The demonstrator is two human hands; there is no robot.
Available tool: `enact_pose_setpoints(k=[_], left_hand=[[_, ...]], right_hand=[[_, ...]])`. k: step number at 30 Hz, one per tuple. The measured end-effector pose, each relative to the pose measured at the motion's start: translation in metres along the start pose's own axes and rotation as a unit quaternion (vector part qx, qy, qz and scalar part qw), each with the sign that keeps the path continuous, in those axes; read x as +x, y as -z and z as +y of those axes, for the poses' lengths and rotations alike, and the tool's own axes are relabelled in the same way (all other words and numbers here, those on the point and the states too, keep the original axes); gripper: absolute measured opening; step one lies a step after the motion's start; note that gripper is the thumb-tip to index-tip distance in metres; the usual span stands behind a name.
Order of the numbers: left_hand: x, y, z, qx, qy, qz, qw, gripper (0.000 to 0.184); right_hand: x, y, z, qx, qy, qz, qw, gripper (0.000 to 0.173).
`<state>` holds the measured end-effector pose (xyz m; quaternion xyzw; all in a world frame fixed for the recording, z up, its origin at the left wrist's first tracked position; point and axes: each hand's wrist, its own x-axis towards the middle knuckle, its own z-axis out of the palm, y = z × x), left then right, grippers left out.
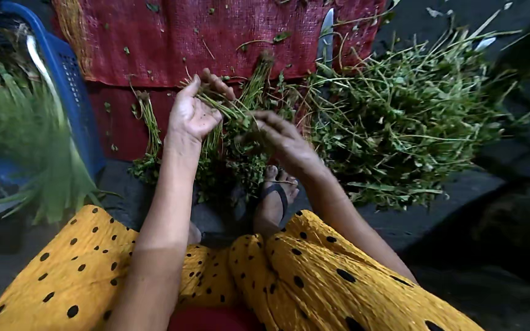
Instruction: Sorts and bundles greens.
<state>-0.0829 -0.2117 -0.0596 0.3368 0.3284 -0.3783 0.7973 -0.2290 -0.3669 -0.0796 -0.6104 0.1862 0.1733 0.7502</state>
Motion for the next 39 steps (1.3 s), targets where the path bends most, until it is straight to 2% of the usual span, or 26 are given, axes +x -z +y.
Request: enact_pose_setpoints(k=[2, 4, 7, 10, 13, 15, 18, 20, 25, 30, 31, 32, 35, 37, 39], left_hand=[[-0.002, -0.002, 0.003, -0.014, -0.003, 0.005, 1.000, 0.043], [-0.004, -0.003, 0.005, -0.020, -0.008, 0.010, 1.000, 0.041], [-0.005, -0.007, 0.005, -0.020, -0.019, 0.017, 0.999, 0.040], [-0.006, -0.010, 0.002, -0.010, -0.018, 0.022, 1.000, 0.040], [-0.007, -0.011, 0.000, -0.001, -0.008, -0.002, 1.000, 0.040], [-0.010, -0.012, 0.001, -0.001, 0.002, -0.021, 1.000, 0.041], [-0.018, -0.013, 0.005, -0.008, 0.015, -0.049, 0.999, 0.041], [-0.022, -0.012, 0.011, 0.029, 0.009, -0.065, 0.997, 0.042], [-0.028, -0.002, 0.031, 0.200, -0.008, -0.083, 0.976, 0.046], [-0.027, -0.003, 0.032, 0.443, -0.040, 0.006, 0.896, 0.047], [-0.026, -0.003, 0.030, 0.443, -0.045, 0.011, 0.895, 0.048], [-0.026, -0.003, 0.029, 0.409, -0.042, -0.001, 0.912, 0.047], [-0.024, 0.003, 0.028, 0.227, -0.023, -0.110, 0.967, 0.046], [-0.022, 0.008, 0.031, 0.141, -0.048, -0.194, 0.970, 0.046], [-0.021, 0.011, 0.034, 0.069, -0.093, -0.272, 0.955, 0.044]], right_hand=[[-0.008, -0.007, 0.002, 0.013, -0.056, -0.033, 0.998, 0.037], [-0.010, -0.001, 0.002, -0.016, -0.076, 0.024, 0.997, 0.036], [-0.006, 0.028, 0.007, -0.072, -0.003, 0.169, 0.983, 0.039], [-0.005, 0.040, -0.016, -0.136, 0.071, 0.222, 0.963, 0.040], [0.010, 0.035, -0.037, -0.187, 0.122, 0.165, 0.961, 0.042], [0.029, 0.027, -0.042, -0.155, 0.128, 0.087, 0.976, 0.046], [0.050, 0.006, -0.041, -0.026, 0.055, -0.040, 0.997, 0.059], [0.049, -0.006, -0.038, 0.049, -0.018, -0.067, 0.996, 0.067], [0.027, -0.007, -0.018, 0.200, -0.059, -0.181, 0.961, 0.079], [0.013, -0.002, -0.013, 0.249, -0.078, -0.167, 0.951, 0.067], [0.011, -0.001, -0.015, 0.255, -0.078, -0.153, 0.952, 0.061], [0.008, 0.000, -0.019, 0.251, -0.077, -0.138, 0.955, 0.052], [-0.003, 0.002, -0.028, 0.186, -0.061, -0.058, 0.979, 0.028], [-0.011, 0.008, -0.024, 0.137, -0.031, -0.020, 0.990, 0.019], [-0.022, 0.019, -0.014, 0.102, 0.003, -0.004, 0.995, 0.014]])
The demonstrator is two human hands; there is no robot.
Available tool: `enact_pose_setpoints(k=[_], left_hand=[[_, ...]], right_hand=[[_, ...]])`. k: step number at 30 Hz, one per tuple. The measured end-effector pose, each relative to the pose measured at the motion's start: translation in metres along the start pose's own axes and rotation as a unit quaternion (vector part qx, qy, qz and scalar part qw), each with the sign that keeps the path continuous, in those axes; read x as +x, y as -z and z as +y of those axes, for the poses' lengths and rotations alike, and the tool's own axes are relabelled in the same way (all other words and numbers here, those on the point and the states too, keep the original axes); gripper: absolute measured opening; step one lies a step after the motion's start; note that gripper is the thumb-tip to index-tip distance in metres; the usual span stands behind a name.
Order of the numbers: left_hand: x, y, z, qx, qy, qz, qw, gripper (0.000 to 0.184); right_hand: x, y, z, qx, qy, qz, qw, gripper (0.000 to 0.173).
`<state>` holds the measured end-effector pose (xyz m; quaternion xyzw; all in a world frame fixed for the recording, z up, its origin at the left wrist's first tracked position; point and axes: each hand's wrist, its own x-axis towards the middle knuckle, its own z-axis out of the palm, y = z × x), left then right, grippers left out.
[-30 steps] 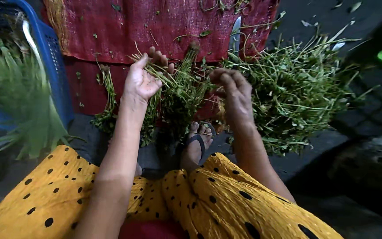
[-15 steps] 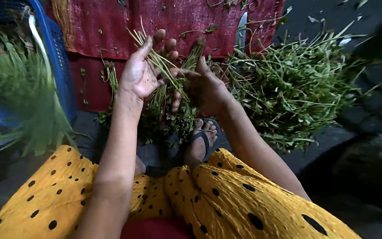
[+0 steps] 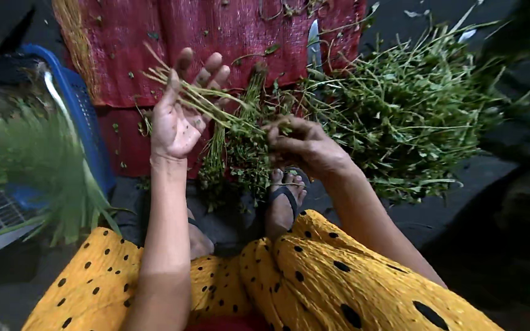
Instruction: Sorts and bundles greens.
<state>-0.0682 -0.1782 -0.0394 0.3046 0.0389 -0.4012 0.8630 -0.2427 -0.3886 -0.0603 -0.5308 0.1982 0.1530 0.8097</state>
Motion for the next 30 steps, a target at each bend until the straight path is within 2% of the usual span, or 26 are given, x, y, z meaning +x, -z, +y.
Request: enact_pose_setpoints(k=[2, 4, 8, 11, 14, 19, 21, 22, 24, 27, 30], left_hand=[[0.000, 0.001, 0.003, -0.057, -0.050, -0.053, 0.996, 0.040], [0.000, 0.001, 0.005, -0.077, -0.069, -0.075, 0.992, 0.039], [0.004, -0.002, 0.002, -0.047, -0.081, -0.069, 0.993, 0.037], [0.005, -0.006, -0.006, -0.050, -0.060, -0.074, 0.994, 0.039], [0.004, -0.009, -0.011, -0.044, -0.031, -0.068, 0.996, 0.039], [0.006, -0.017, -0.019, -0.072, -0.002, -0.070, 0.995, 0.042], [0.007, -0.019, -0.021, -0.082, 0.006, -0.069, 0.994, 0.041], [0.007, -0.018, -0.021, -0.089, 0.011, -0.070, 0.994, 0.040], [0.007, -0.018, -0.022, -0.095, 0.015, -0.063, 0.993, 0.040], [0.009, -0.013, -0.018, -0.085, 0.008, -0.048, 0.995, 0.041], [0.009, -0.005, -0.012, -0.084, -0.015, -0.036, 0.996, 0.042]], right_hand=[[-0.013, 0.013, 0.006, -0.024, 0.025, 0.001, 0.999, 0.013], [-0.025, 0.025, 0.007, -0.080, 0.010, 0.028, 0.996, 0.017], [-0.030, 0.044, 0.008, -0.244, 0.012, 0.185, 0.952, 0.022], [-0.018, 0.046, -0.005, -0.242, 0.079, 0.251, 0.934, 0.031], [0.005, 0.033, -0.027, -0.237, 0.160, 0.199, 0.937, 0.036], [0.053, 0.005, -0.042, -0.213, 0.228, 0.034, 0.949, 0.052], [0.066, -0.003, -0.040, -0.184, 0.239, -0.028, 0.953, 0.049], [0.069, -0.006, -0.039, -0.186, 0.242, -0.045, 0.951, 0.042], [0.068, -0.006, -0.037, -0.229, 0.231, -0.036, 0.945, 0.025], [0.052, 0.009, -0.035, -0.297, 0.216, 0.013, 0.930, 0.025], [0.021, 0.042, -0.033, -0.357, 0.170, 0.100, 0.913, 0.028]])
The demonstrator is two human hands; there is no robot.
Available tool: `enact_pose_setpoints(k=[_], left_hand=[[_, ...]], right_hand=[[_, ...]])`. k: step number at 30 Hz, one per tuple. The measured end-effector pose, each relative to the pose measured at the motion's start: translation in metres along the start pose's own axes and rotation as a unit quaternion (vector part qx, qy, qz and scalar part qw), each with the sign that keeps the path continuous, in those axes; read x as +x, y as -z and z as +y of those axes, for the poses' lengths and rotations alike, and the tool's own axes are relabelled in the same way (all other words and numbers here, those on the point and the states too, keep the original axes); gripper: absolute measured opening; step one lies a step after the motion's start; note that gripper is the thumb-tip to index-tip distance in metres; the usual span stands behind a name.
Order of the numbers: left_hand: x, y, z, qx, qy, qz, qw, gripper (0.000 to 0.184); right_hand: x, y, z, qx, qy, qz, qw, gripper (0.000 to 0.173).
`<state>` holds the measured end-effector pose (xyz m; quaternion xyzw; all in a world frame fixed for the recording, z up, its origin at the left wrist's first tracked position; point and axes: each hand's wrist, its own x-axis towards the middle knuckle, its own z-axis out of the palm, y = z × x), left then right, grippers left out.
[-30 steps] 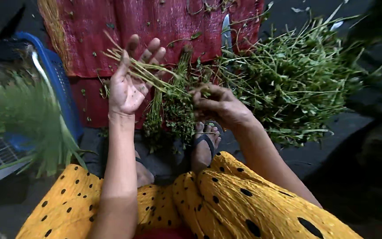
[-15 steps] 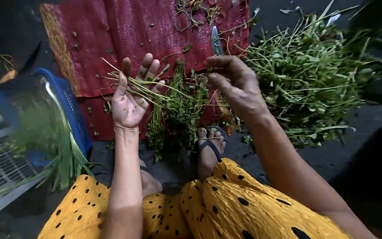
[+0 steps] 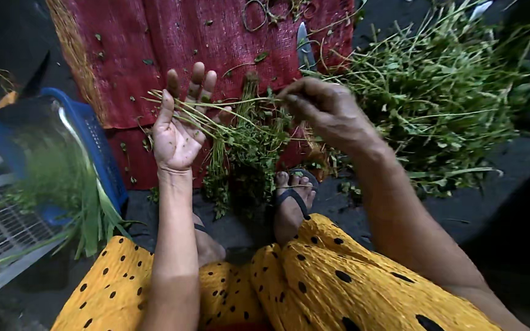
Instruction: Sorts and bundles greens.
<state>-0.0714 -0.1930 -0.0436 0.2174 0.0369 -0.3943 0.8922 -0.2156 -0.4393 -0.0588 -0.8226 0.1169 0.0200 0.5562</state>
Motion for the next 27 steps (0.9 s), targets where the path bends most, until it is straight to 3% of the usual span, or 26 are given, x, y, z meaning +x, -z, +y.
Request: enact_pose_setpoints(k=[3, 6, 11, 16, 21, 24, 27], left_hand=[[0.000, 0.005, 0.005, -0.004, -0.017, -0.003, 1.000, 0.043], [0.001, 0.008, 0.003, -0.006, -0.019, -0.004, 1.000, 0.043], [0.003, 0.007, -0.002, -0.018, -0.010, 0.010, 1.000, 0.046], [0.003, 0.009, -0.002, -0.007, -0.023, 0.054, 0.998, 0.048], [0.004, 0.005, -0.009, -0.020, -0.013, 0.127, 0.992, 0.047], [0.006, 0.001, -0.013, -0.031, 0.000, 0.161, 0.986, 0.048], [0.003, -0.008, -0.007, 0.103, 0.034, 0.200, 0.974, 0.048]], right_hand=[[-0.031, 0.029, 0.014, -0.192, -0.101, 0.085, 0.972, 0.032], [-0.038, 0.037, 0.020, -0.236, -0.132, 0.155, 0.950, 0.040], [-0.022, 0.004, -0.014, -0.014, 0.017, 0.181, 0.983, 0.033], [-0.004, -0.046, -0.028, -0.050, 0.101, 0.119, 0.986, 0.040], [0.002, -0.076, -0.020, 0.073, 0.057, 0.002, 0.996, 0.061], [-0.005, -0.084, -0.015, 0.155, 0.010, -0.020, 0.988, 0.036], [-0.013, -0.072, -0.014, 0.247, -0.074, 0.000, 0.966, 0.030]])
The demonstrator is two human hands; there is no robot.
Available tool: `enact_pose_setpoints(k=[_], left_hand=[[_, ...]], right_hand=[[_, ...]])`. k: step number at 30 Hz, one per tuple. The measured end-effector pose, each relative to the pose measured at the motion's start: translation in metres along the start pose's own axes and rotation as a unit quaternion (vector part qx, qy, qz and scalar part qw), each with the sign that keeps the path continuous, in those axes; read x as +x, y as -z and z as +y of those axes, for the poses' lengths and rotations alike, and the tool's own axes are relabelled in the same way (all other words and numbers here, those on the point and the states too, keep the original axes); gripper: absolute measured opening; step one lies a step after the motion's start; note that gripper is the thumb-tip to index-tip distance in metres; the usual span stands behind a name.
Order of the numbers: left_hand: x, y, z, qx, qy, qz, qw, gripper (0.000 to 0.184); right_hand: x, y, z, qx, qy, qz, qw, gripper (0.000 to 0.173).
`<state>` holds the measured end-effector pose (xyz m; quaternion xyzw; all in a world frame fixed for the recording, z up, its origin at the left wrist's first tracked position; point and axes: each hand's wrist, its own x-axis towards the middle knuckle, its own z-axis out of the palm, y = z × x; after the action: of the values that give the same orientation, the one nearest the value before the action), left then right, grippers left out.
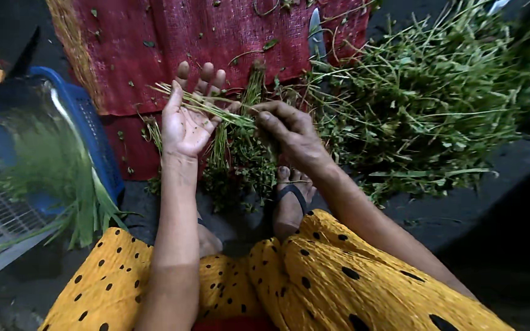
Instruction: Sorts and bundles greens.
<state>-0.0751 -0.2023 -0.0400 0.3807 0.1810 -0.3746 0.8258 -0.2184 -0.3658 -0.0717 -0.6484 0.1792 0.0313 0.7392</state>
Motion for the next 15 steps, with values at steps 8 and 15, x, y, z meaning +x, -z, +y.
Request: enact_pose_setpoints(k=[8, 15], left_hand=[[-0.005, -0.018, -0.003, 0.223, 0.009, 0.078, 0.972, 0.049], [-0.003, -0.019, -0.006, 0.197, -0.013, 0.047, 0.979, 0.049]], right_hand=[[-0.011, 0.052, -0.002, -0.028, -0.027, 0.049, 0.998, 0.015], [-0.014, 0.069, -0.004, -0.358, 0.025, 0.165, 0.919, 0.029]])
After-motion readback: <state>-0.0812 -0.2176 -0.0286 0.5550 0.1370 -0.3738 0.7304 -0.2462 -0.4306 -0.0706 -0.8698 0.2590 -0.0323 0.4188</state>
